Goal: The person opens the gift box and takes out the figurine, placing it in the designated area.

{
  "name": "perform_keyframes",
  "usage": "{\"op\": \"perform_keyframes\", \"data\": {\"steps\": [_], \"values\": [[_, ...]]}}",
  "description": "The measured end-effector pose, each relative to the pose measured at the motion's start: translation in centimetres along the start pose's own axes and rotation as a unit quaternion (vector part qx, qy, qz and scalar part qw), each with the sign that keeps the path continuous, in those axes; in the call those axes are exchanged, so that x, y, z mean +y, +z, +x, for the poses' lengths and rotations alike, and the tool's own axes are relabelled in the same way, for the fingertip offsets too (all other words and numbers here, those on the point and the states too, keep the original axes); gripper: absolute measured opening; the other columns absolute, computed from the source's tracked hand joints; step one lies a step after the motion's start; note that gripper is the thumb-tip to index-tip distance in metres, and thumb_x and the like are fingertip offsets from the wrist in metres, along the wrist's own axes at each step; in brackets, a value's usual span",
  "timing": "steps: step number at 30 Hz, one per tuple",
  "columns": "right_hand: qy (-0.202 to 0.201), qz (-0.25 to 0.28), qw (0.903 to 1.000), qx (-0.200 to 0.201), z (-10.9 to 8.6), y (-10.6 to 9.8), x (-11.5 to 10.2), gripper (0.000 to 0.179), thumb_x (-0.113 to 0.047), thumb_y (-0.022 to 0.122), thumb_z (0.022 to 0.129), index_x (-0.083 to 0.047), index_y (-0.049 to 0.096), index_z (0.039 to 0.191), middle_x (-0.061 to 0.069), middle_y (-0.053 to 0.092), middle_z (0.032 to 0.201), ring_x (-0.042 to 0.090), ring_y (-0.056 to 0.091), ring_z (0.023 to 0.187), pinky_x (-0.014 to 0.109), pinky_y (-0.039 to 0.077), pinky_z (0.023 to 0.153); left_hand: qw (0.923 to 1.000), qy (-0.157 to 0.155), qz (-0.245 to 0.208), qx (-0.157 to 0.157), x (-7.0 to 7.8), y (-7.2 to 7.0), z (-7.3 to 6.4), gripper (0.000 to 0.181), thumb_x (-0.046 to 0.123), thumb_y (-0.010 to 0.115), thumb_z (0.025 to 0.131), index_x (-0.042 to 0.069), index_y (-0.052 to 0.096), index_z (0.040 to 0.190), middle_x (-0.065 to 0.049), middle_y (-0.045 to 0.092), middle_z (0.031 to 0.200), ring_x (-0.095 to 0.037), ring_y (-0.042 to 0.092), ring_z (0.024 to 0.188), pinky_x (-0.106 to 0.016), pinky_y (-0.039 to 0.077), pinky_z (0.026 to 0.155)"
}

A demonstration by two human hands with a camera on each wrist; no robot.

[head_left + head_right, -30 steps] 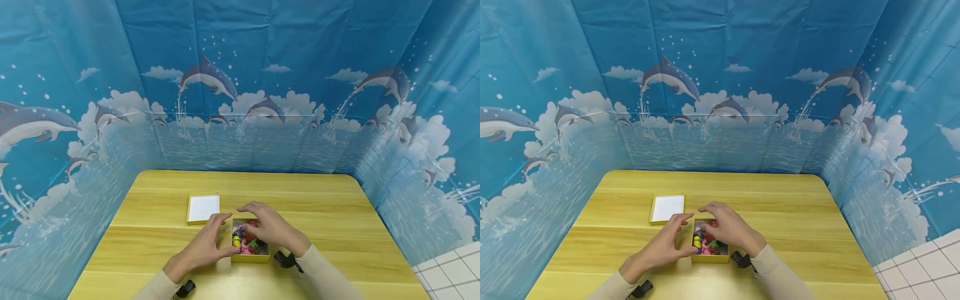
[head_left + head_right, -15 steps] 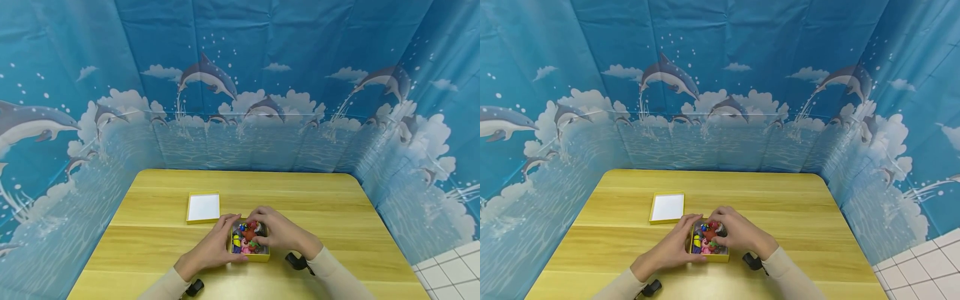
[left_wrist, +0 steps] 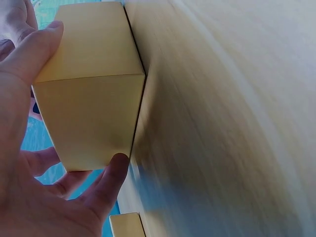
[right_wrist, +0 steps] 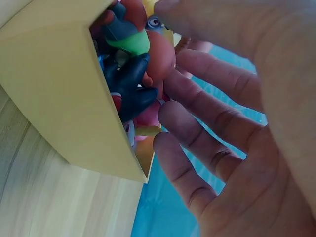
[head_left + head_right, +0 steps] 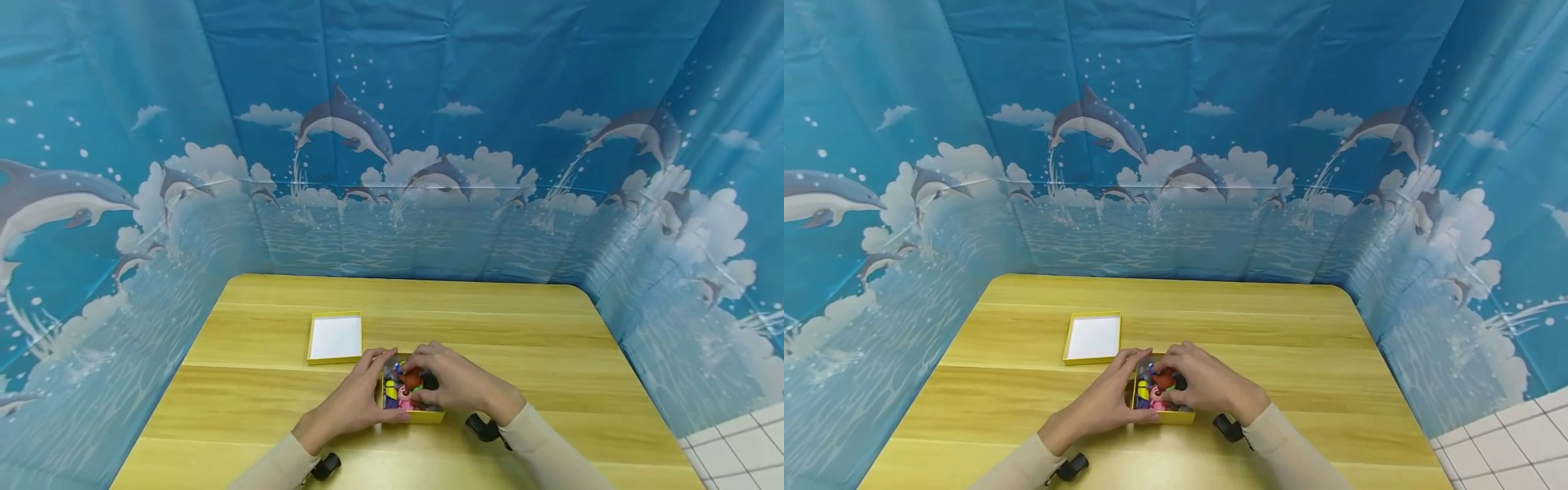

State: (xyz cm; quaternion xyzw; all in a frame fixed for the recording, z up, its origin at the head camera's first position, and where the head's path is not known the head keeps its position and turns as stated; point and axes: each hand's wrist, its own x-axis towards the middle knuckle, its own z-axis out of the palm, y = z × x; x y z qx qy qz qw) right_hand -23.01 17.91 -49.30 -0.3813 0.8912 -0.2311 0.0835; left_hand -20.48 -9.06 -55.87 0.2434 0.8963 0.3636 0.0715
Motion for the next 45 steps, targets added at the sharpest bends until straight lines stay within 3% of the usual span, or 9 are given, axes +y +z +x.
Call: {"op": "perform_keyframes", "data": {"steps": [14, 30, 45], "values": [[0.006, 0.044, 0.999, -0.008, 0.6, 0.4, 0.0, 0.036, -0.019, 0.091, 0.105, -0.015, 0.083, 0.14, -0.001, 0.072, 0.132, 0.012, 0.069, 0.114, 0.033, 0.066, 0.099, 0.9999, -0.003, -0.011, 0.001, -0.3, 0.1, 0.4, 0.125, 0.075, 0.094, 0.089, 0.022, 0.033, 0.184, -0.004, 0.041, 0.18, -0.025, 0.06, 0.153, -0.054, 0.057, 0.127], [0.002, 0.062, 0.998, -0.011, 0.7, 1.0, 0.4, 0.046, -0.014, 0.09, 0.105, -0.012, 0.079, 0.15, -0.001, 0.065, 0.132, 0.01, 0.065, 0.114, 0.031, 0.065, 0.098, 1.0, -0.003, -0.009, 0.003, -0.4, 0.2, 0.6, 0.125, 0.076, 0.093, 0.089, 0.021, 0.033, 0.184, -0.005, 0.042, 0.178, -0.024, 0.063, 0.149, -0.051, 0.059, 0.124], [-0.005, 0.074, 0.9972, 0.004, 0.4, 1.4, 0.5, 0.015, -0.019, 0.09, 0.105, -0.021, 0.083, 0.119, -0.007, 0.062, 0.122, 0.004, 0.062, 0.104, 0.027, 0.063, 0.092, 0.9997, -0.003, -0.017, 0.015, -0.2, 0.6, 0.3, 0.124, 0.071, 0.096, 0.089, 0.02, 0.033, 0.184, -0.006, 0.042, 0.178, -0.025, 0.061, 0.151, -0.052, 0.058, 0.126]]}}
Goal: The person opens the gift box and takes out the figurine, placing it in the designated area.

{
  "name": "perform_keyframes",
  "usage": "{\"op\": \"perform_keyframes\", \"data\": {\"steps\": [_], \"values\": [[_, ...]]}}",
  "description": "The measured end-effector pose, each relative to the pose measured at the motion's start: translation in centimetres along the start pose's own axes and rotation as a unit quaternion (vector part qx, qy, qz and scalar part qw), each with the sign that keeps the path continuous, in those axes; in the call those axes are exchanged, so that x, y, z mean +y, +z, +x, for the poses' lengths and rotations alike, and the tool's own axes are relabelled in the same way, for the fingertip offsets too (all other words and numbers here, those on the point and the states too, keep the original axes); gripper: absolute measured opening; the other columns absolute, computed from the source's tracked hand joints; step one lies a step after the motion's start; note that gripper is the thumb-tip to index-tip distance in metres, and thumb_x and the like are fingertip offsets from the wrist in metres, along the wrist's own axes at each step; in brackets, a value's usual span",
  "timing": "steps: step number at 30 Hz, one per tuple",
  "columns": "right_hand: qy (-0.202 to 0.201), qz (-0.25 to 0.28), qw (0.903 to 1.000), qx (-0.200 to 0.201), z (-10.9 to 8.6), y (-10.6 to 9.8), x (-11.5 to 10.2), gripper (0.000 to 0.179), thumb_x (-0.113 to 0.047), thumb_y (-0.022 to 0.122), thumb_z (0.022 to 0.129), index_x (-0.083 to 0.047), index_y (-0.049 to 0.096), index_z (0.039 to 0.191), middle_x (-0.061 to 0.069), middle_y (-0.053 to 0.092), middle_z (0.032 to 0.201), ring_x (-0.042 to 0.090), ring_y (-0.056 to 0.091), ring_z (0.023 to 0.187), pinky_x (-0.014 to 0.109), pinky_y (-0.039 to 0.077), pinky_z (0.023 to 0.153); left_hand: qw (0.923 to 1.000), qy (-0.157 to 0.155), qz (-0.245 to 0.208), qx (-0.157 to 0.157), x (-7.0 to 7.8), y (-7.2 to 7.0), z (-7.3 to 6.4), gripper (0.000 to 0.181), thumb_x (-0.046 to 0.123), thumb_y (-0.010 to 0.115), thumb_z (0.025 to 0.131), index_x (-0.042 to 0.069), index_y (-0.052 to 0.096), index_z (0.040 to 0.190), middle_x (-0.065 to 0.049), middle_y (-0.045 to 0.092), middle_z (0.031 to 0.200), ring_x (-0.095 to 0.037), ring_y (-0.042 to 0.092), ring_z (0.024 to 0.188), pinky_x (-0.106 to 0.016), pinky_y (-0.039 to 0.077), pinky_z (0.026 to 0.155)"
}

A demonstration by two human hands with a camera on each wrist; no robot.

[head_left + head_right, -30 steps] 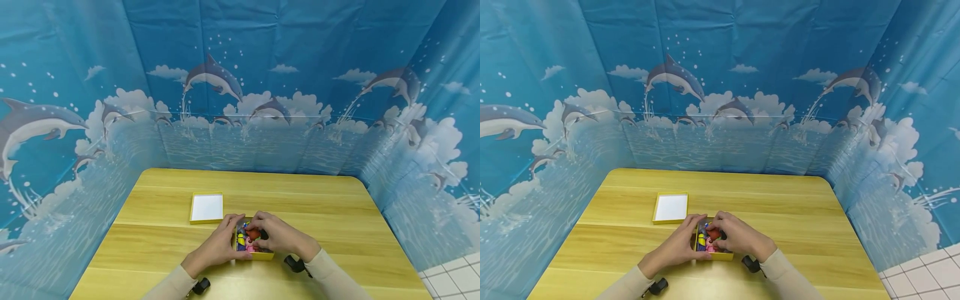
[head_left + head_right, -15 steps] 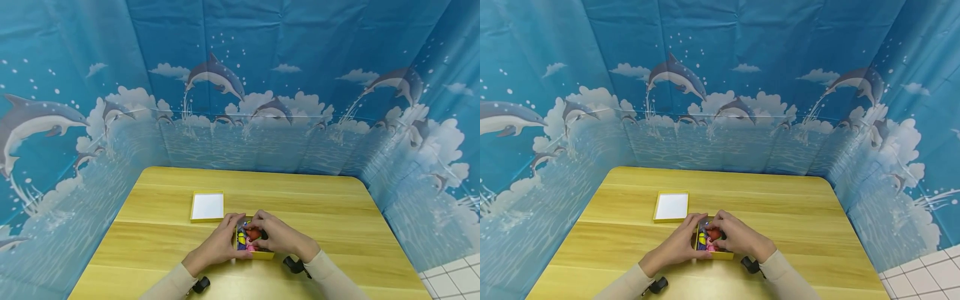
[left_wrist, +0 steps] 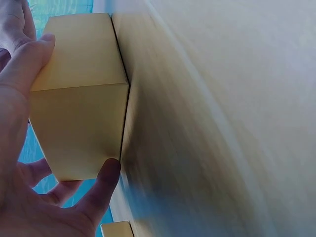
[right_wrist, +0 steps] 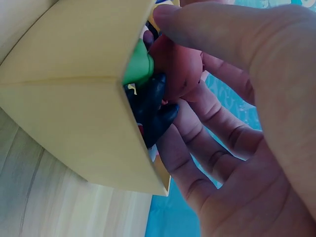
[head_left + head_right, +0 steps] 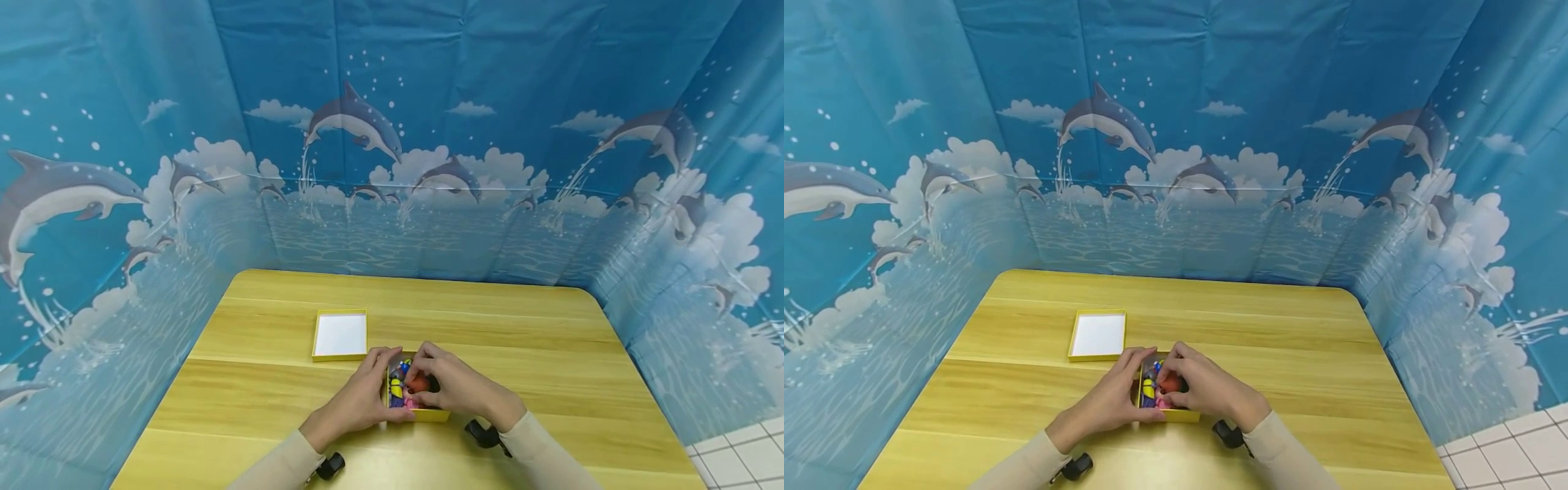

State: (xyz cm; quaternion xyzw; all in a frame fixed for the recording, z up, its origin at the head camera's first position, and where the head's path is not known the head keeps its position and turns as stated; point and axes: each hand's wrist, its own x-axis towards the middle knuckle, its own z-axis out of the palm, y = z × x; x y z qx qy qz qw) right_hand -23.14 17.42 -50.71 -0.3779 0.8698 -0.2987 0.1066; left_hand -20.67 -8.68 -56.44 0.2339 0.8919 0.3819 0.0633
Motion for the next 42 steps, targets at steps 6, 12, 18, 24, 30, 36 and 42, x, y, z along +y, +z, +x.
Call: {"op": "perform_keyframes", "data": {"steps": [6, 12, 18, 24, 30, 36, 42], "values": [[-0.007, -0.001, 0.9999, 0.012, -0.2, 0.2, 0.0, 0.018, -0.024, 0.093, 0.104, -0.021, 0.082, 0.118, -0.007, 0.062, 0.115, 0.006, 0.061, 0.1, 0.028, 0.063, 0.088, 1.0, -0.002, -0.003, 0.005, 0.2, 0.1, -0.1, 0.123, 0.067, 0.097, 0.09, 0.019, 0.034, 0.183, -0.006, 0.044, 0.175, -0.022, 0.062, 0.146, -0.05, 0.059, 0.125], [-0.018, -0.009, 0.9993, 0.03, -0.1, 0.5, -0.3, 0.017, -0.023, 0.095, 0.102, -0.02, 0.081, 0.111, -0.008, 0.064, 0.115, 0.004, 0.061, 0.098, 0.025, 0.063, 0.084, 1.0, -0.002, 0.003, 0.004, 0.2, 0.2, 0.1, 0.123, 0.069, 0.096, 0.09, 0.019, 0.034, 0.183, -0.006, 0.043, 0.176, -0.023, 0.062, 0.147, -0.049, 0.059, 0.124], [-0.032, -0.009, 0.9985, 0.042, -0.2, 0.4, -0.6, 0.016, -0.016, 0.095, 0.101, -0.019, 0.08, 0.107, -0.007, 0.065, 0.114, 0.005, 0.062, 0.094, 0.026, 0.064, 0.08, 1.0, 0.002, 0.002, 0.004, 0.1, 0.3, 0.1, 0.124, 0.073, 0.094, 0.09, 0.019, 0.033, 0.183, -0.006, 0.043, 0.175, -0.022, 0.062, 0.146, -0.048, 0.06, 0.124], [-0.042, -0.011, 0.9981, 0.044, -0.5, 0.3, -0.6, 0.021, -0.014, 0.095, 0.101, -0.018, 0.08, 0.115, -0.004, 0.068, 0.118, 0.006, 0.062, 0.097, 0.026, 0.064, 0.082, 1.0, 0.004, 0.001, 0.006, 0.0, 0.3, 0.1, 0.125, 0.074, 0.094, 0.089, 0.019, 0.033, 0.183, -0.006, 0.043, 0.175, -0.023, 0.062, 0.147, -0.049, 0.059, 0.125], [-0.042, -0.023, 0.9978, 0.046, -0.9, -0.2, -0.2, 0.031, -0.013, 0.092, 0.103, -0.01, 0.081, 0.131, -0.001, 0.073, 0.119, 0.005, 0.07, 0.101, 0.027, 0.067, 0.087, 1.0, 0.002, 0.007, 0.006, 0.0, 0.2, 0.1, 0.125, 0.073, 0.095, 0.089, 0.019, 0.033, 0.184, -0.009, 0.043, 0.176, -0.026, 0.062, 0.148, -0.05, 0.06, 0.125], [-0.027, -0.026, 0.9986, 0.038, -1.0, -0.8, -0.1, 0.044, -0.019, 0.09, 0.105, -0.002, 0.077, 0.143, 0.008, 0.078, 0.132, 0.013, 0.078, 0.112, 0.034, 0.071, 0.094, 1.0, 0.001, 0.003, 0.004, 0.0, 0.2, 0.0, 0.126, 0.073, 0.094, 0.09, 0.018, 0.032, 0.184, -0.01, 0.041, 0.178, -0.029, 0.061, 0.152, -0.053, 0.057, 0.127], [-0.029, -0.036, 0.9982, 0.039, -1.3, -1.0, -0.1, 0.033, -0.019, 0.089, 0.106, -0.004, 0.083, 0.135, 0.013, 0.076, 0.149, 0.025, 0.079, 0.124, 0.041, 0.071, 0.1, 1.0, 0.001, 0.002, 0.004, 0.1, 0.1, 0.0, 0.125, 0.072, 0.095, 0.089, 0.019, 0.032, 0.184, -0.01, 0.041, 0.178, -0.03, 0.06, 0.154, -0.054, 0.057, 0.128]]}}
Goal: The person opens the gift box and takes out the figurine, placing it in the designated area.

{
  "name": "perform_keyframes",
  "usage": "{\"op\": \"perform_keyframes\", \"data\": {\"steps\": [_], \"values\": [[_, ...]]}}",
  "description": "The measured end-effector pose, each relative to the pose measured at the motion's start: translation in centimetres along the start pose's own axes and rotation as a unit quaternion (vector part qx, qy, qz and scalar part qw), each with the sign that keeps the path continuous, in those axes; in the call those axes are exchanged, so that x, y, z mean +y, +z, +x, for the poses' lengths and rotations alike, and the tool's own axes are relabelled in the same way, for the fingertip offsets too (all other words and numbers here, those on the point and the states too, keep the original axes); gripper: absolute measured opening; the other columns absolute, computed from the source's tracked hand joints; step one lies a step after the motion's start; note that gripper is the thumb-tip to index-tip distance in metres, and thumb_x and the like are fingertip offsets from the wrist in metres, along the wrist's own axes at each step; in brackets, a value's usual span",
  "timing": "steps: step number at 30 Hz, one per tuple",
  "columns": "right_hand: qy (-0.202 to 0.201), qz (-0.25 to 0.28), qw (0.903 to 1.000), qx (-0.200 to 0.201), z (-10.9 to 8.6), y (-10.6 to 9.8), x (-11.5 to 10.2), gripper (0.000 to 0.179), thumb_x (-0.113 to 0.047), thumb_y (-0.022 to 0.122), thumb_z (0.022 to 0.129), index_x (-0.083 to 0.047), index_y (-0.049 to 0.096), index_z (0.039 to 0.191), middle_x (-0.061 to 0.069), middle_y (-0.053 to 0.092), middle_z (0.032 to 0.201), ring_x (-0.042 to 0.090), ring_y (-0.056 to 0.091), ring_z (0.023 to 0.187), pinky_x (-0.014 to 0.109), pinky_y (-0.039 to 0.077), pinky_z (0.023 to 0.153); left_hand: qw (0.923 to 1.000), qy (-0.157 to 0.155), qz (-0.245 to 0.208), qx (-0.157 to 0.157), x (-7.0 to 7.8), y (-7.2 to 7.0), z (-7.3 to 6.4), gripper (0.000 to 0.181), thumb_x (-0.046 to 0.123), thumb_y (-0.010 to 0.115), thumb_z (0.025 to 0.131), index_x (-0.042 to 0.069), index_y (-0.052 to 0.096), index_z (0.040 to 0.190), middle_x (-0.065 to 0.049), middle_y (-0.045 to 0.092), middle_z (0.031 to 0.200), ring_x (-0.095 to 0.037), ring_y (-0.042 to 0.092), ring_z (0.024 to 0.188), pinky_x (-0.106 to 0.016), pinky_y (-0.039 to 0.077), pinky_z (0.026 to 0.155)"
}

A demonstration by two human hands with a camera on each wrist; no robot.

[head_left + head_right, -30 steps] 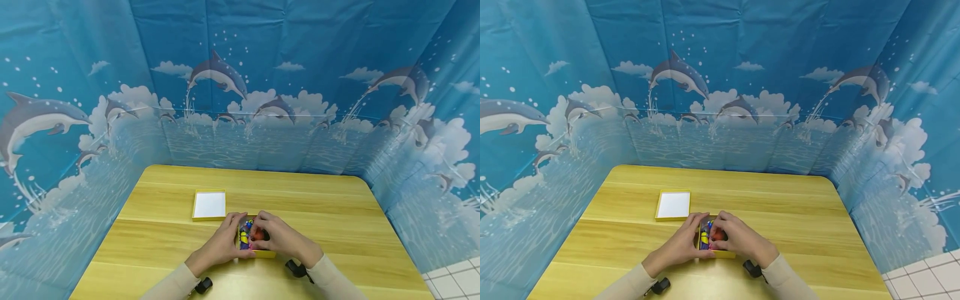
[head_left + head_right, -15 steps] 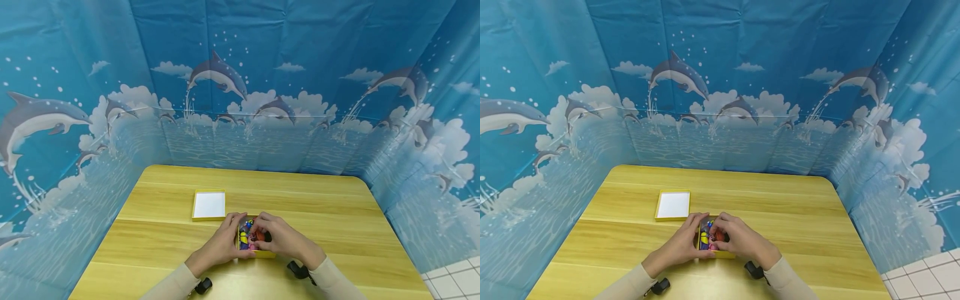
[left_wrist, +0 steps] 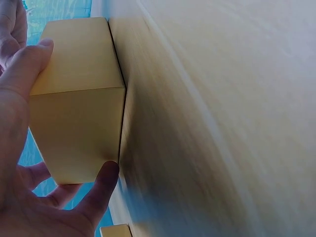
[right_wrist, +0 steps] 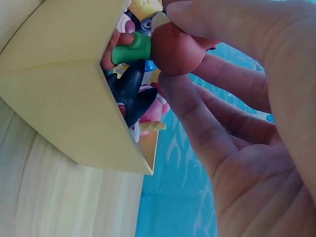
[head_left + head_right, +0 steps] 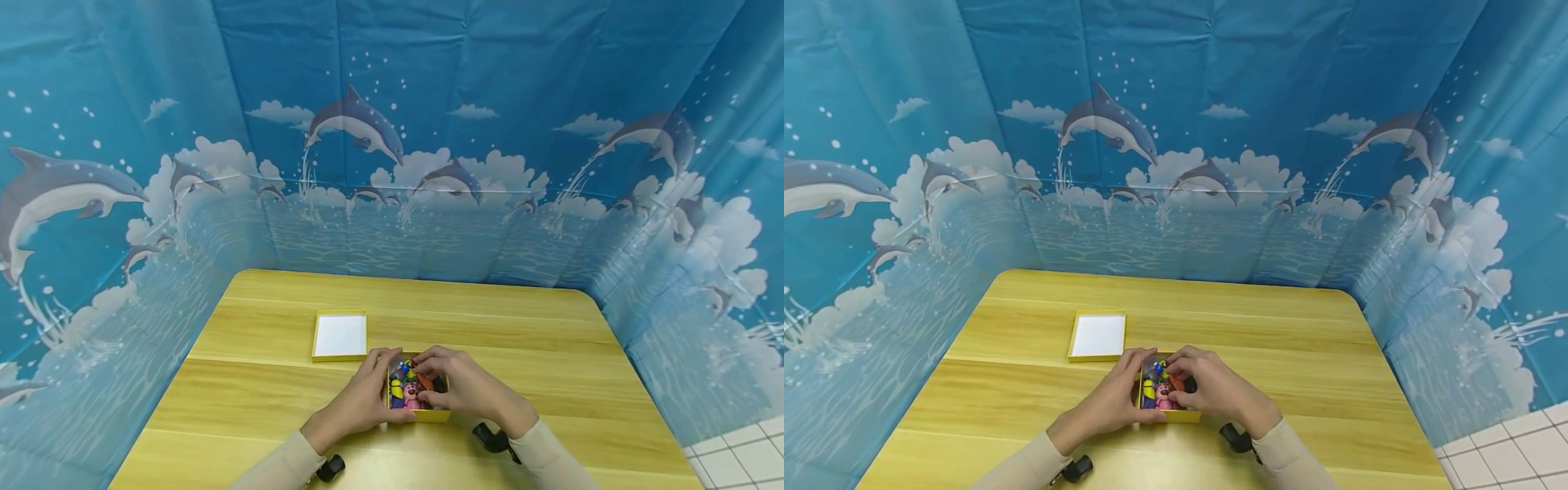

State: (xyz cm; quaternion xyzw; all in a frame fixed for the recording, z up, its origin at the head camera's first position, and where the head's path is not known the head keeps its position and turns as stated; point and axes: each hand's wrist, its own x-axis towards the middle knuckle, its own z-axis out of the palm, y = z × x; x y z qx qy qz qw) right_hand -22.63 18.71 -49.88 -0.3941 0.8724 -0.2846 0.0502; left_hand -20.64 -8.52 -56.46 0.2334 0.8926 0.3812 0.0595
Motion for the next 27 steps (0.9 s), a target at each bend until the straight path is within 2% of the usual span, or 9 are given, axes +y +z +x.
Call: {"op": "perform_keyframes", "data": {"steps": [2, 7, 9, 17, 22, 27], "values": [[-0.003, 0.001, 1.0, 0.003, 0.0, 0.0, 0.0, 0.031, -0.018, 0.089, 0.106, -0.005, 0.084, 0.133, 0.012, 0.078, 0.144, 0.024, 0.079, 0.121, 0.041, 0.071, 0.099, 1.0, 0.0, 0.0, 0.0, 0.0, 0.0, 0.0, 0.125, 0.071, 0.096, 0.089, 0.018, 0.032, 0.184, -0.01, 0.041, 0.178, -0.03, 0.059, 0.154, -0.054, 0.056, 0.128], [-0.003, 0.01, 0.9999, 0.002, -0.1, -0.2, -0.1, 0.028, -0.021, 0.091, 0.105, -0.006, 0.082, 0.128, 0.003, 0.081, 0.123, 0.01, 0.08, 0.108, 0.034, 0.071, 0.092, 1.0, -0.002, 0.003, 0.0, 0.0, 0.0, 0.1, 0.126, 0.071, 0.096, 0.089, 0.019, 0.032, 0.184, -0.01, 0.041, 0.178, -0.029, 0.059, 0.154, -0.053, 0.056, 0.129], [0.003, 0.014, 0.9999, -0.002, -0.1, -0.3, -0.1, 0.028, -0.022, 0.091, 0.105, -0.007, 0.081, 0.127, 0.001, 0.081, 0.119, 0.006, 0.079, 0.105, 0.031, 0.071, 0.09, 1.0, -0.002, 0.003, 0.0, -0.1, 0.1, 0.1, 0.126, 0.071, 0.096, 0.089, 0.019, 0.032, 0.184, -0.01, 0.041, 0.178, -0.029, 0.059, 0.154, -0.053, 0.057, 0.128], [0.028, 0.04, 0.9988, 0.001, -0.4, -0.7, -0.7, 0.031, -0.024, 0.09, 0.106, -0.007, 0.081, 0.131, 0.0, 0.082, 0.118, -0.001, 0.075, 0.1, 0.033, 0.071, 0.089, 1.0, -0.001, 0.007, 0.001, -0.1, 0.2, 0.0, 0.127, 0.074, 0.095, 0.088, 0.019, 0.032, 0.184, -0.01, 0.042, 0.178, -0.03, 0.059, 0.154, -0.055, 0.057, 0.128], [0.014, 0.042, 0.9988, 0.022, -0.7, -1.3, -0.7, 0.034, -0.025, 0.086, 0.109, -0.005, 0.08, 0.136, 0.003, 0.085, 0.121, 0.005, 0.079, 0.101, 0.036, 0.072, 0.088, 1.0, 0.001, 0.002, 0.003, -0.2, 0.2, 0.0, 0.128, 0.073, 0.096, 0.088, 0.018, 0.033, 0.184, -0.01, 0.042, 0.178, -0.03, 0.059, 0.155, -0.055, 0.056, 0.129], [0.02, 0.048, 0.9976, 0.045, -0.8, -2.1, -0.6, 0.036, -0.027, 0.082, 0.112, -0.007, 0.079, 0.142, 0.002, 0.086, 0.128, 0.01, 0.082, 0.107, 0.043, 0.073, 0.094, 1.0, -0.004, -0.008, 0.002, -0.1, 0.1, 0.0, 0.128, 0.071, 0.097, 0.087, 0.019, 0.032, 0.184, -0.011, 0.042, 0.178, -0.032, 0.058, 0.156, -0.058, 0.055, 0.13]]}}
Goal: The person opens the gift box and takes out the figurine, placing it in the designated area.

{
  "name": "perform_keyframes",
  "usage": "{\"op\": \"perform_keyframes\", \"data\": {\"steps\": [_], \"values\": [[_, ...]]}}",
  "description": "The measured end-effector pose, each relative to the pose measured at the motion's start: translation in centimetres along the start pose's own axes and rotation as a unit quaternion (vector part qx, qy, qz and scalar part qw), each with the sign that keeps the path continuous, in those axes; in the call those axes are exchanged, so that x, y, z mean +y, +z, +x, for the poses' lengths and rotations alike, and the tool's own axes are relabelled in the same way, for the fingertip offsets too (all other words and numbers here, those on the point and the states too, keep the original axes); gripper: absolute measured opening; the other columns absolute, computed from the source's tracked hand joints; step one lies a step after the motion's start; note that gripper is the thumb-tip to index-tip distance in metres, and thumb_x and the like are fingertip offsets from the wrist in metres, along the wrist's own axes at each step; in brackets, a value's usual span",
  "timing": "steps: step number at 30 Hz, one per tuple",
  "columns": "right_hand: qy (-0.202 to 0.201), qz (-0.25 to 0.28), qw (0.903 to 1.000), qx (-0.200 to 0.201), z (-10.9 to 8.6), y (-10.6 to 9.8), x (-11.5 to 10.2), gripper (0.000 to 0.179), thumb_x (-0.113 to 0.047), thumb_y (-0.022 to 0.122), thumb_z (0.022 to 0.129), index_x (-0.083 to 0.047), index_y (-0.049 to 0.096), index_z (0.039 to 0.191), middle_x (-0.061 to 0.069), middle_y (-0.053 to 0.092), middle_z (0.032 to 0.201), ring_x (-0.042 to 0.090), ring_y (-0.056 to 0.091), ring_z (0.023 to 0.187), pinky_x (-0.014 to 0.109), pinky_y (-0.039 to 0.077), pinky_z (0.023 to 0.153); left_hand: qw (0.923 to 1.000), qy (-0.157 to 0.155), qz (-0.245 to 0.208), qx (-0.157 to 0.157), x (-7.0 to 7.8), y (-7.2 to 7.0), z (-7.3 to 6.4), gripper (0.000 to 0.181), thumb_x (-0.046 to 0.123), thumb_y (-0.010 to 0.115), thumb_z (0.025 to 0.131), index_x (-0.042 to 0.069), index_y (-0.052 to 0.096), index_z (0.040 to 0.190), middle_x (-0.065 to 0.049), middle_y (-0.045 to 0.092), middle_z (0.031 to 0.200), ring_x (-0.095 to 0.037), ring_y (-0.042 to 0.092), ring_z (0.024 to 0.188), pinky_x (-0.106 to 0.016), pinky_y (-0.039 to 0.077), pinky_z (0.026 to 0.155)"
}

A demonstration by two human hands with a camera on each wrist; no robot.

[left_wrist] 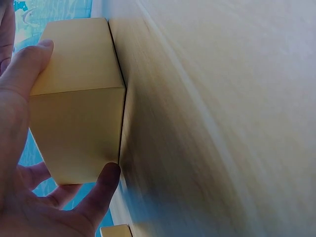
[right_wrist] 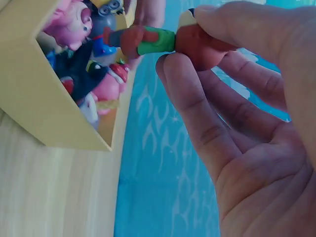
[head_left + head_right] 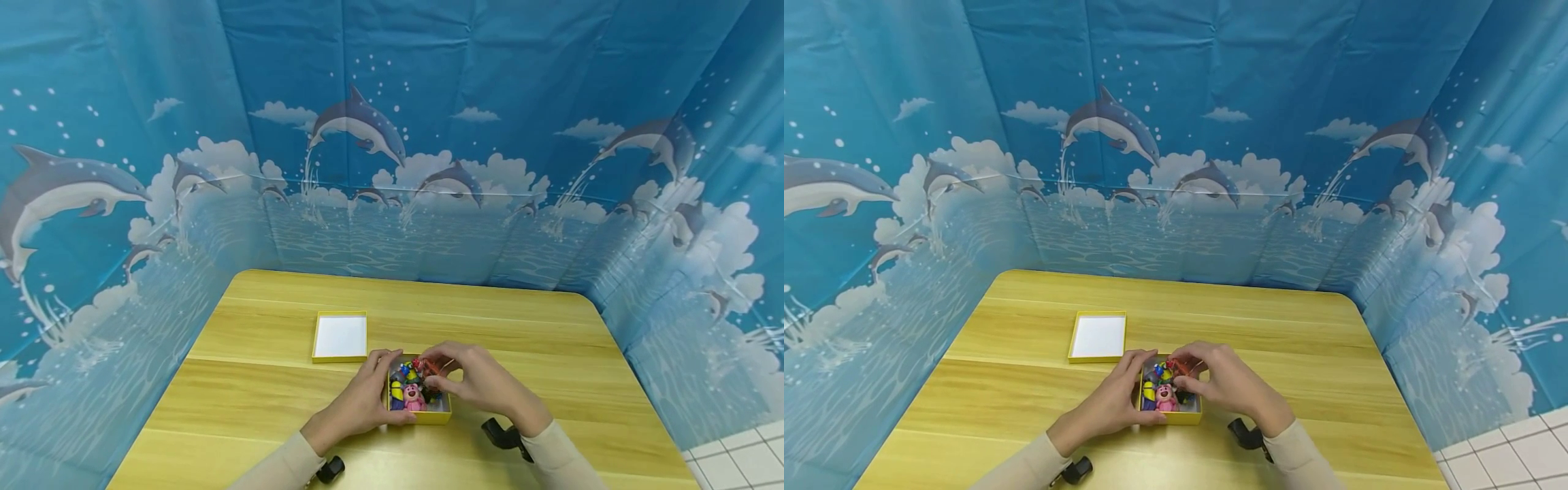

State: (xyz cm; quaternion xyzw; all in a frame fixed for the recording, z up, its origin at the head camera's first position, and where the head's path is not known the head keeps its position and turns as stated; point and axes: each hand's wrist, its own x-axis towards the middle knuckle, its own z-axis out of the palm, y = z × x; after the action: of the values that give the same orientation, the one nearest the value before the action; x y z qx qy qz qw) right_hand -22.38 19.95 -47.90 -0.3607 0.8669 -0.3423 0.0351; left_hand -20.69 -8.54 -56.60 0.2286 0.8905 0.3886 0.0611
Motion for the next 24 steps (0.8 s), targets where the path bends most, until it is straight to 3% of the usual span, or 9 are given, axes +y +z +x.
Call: {"op": "perform_keyframes", "data": {"steps": [6, 12, 24], "values": [[-0.005, -0.004, 0.9998, 0.018, -0.1, -0.7, 0.5, 0.035, -0.024, 0.08, 0.114, -0.011, 0.078, 0.146, 0.0, 0.085, 0.132, 0.014, 0.083, 0.111, 0.037, 0.072, 0.096, 1.0, -0.003, 0.004, -0.002, 0.0, 0.0, 0.0, 0.128, 0.071, 0.097, 0.087, 0.019, 0.032, 0.184, -0.011, 0.042, 0.178, -0.033, 0.058, 0.156, -0.059, 0.055, 0.129], [-0.012, -0.006, 0.9992, 0.038, -0.3, -1.1, 1.2, 0.035, -0.015, 0.081, 0.112, -0.018, 0.077, 0.146, 0.001, 0.083, 0.134, 0.015, 0.083, 0.11, 0.043, 0.072, 0.098, 1.0, -0.004, 0.004, -0.003, 0.0, 0.0, 0.0, 0.129, 0.072, 0.097, 0.087, 0.02, 0.031, 0.185, -0.011, 0.042, 0.179, -0.033, 0.058, 0.157, -0.058, 0.056, 0.129], [-0.016, -0.001, 0.9962, 0.086, -0.3, -2.1, 3.5, 0.042, 0.002, 0.082, 0.106, -0.018, 0.078, 0.143, 0.0, 0.081, 0.131, 0.02, 0.083, 0.115, 0.041, 0.072, 0.101, 1.0, -0.006, 0.001, -0.004, 0.0, 0.0, 0.1, 0.129, 0.071, 0.098, 0.087, 0.021, 0.031, 0.185, -0.01, 0.043, 0.175, -0.032, 0.059, 0.153, -0.057, 0.058, 0.127]]}}
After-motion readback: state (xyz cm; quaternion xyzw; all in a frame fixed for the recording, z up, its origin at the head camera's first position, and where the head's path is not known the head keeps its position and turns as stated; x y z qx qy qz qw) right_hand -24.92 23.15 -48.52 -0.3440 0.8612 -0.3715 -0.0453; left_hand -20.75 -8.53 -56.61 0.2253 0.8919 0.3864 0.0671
